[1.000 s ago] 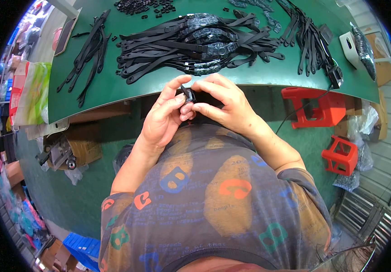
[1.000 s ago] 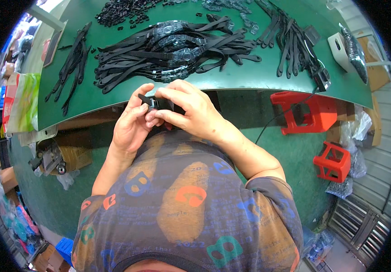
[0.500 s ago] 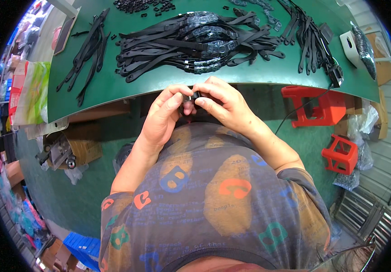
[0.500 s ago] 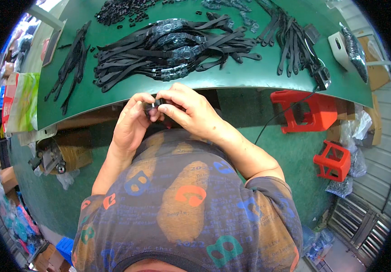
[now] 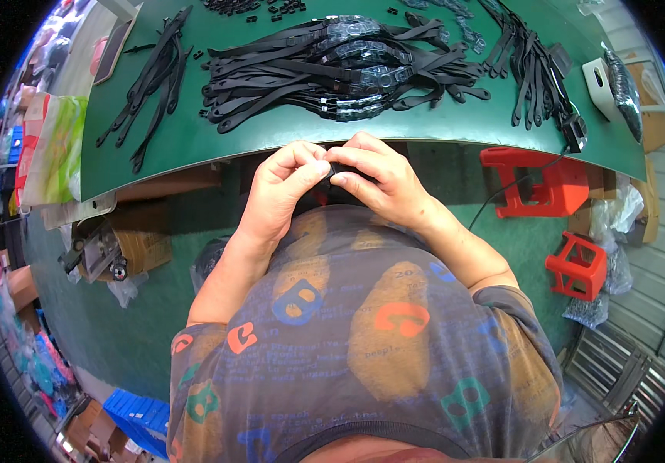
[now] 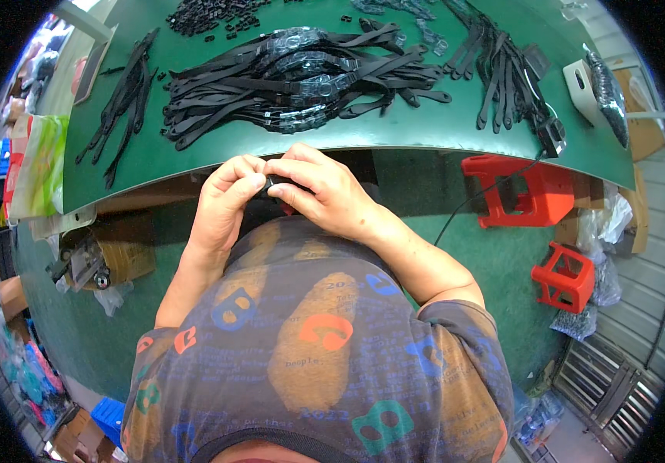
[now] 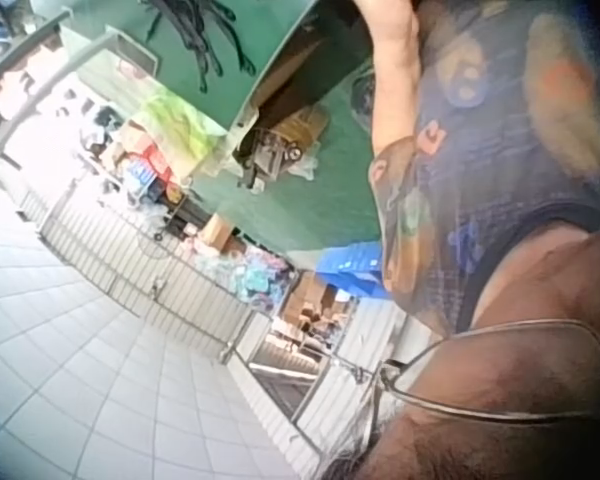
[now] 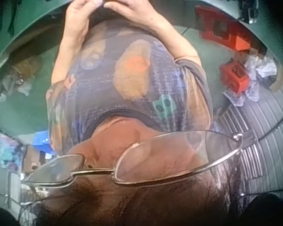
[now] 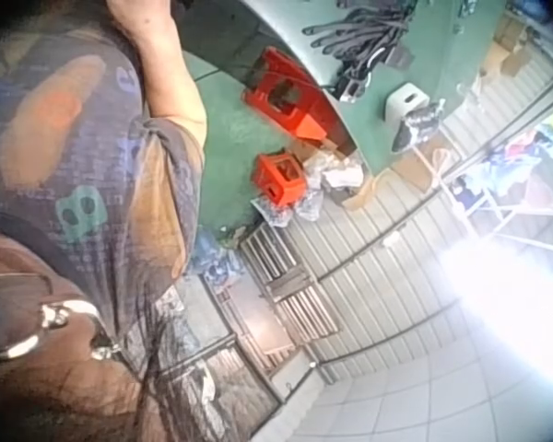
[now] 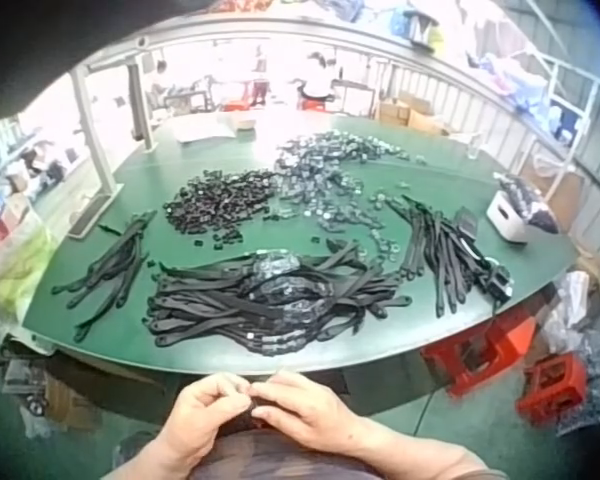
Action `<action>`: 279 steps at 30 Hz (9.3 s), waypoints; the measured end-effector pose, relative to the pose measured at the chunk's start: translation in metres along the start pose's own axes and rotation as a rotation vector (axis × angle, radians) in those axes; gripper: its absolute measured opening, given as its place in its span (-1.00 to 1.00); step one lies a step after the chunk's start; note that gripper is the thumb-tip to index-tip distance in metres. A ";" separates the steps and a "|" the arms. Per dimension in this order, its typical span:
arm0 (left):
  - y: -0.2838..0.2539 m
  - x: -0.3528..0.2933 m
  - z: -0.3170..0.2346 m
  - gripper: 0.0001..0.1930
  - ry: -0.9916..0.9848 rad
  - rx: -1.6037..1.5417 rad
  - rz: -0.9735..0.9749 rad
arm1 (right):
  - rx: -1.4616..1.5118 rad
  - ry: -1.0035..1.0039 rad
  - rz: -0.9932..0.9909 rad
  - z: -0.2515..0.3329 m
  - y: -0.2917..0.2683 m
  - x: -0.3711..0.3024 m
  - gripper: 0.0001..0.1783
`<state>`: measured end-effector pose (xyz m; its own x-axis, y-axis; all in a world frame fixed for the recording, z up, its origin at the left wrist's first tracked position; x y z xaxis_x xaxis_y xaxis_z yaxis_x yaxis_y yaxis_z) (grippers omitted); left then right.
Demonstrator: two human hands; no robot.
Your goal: The recorder is sitting at a workbench and assembling small black plastic buckles and straps.
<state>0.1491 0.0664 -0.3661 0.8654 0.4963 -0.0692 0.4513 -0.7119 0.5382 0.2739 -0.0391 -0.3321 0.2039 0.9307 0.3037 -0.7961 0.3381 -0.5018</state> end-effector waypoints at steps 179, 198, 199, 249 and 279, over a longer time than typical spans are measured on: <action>-0.001 0.006 -0.064 -0.83 0.131 0.042 -0.079 | 0.861 0.504 0.105 0.008 0.002 0.090 -0.49; 0.024 -0.004 -0.064 -0.89 0.226 0.106 -0.144 | 0.307 0.040 -0.178 0.025 -0.006 0.078 -0.77; 0.026 -0.006 -0.067 -0.91 0.284 0.058 -0.191 | 0.204 0.002 -0.211 0.030 -0.010 0.078 -0.73; 0.010 -0.006 -0.078 -0.72 0.645 0.724 -0.114 | 0.042 -0.045 0.078 0.039 -0.029 0.073 -0.91; 0.002 -0.011 -0.069 -0.87 0.598 0.564 -0.174 | -0.430 -0.380 -0.008 0.046 -0.018 0.060 -0.60</action>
<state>0.1255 0.0939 -0.3068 0.5839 0.6887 0.4298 0.7465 -0.6636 0.0493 0.2739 0.0048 -0.2674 -0.0734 0.8396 0.5382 -0.4760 0.4447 -0.7587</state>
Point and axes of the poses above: each hand's wrist, its own x-axis towards the middle knuckle, its own y-axis out of the palm, z = x × y, the point moved 5 cm from there along x, towards the middle knuckle, and after that the axes turned 6 degrees about -x, right-handed, at the moved point
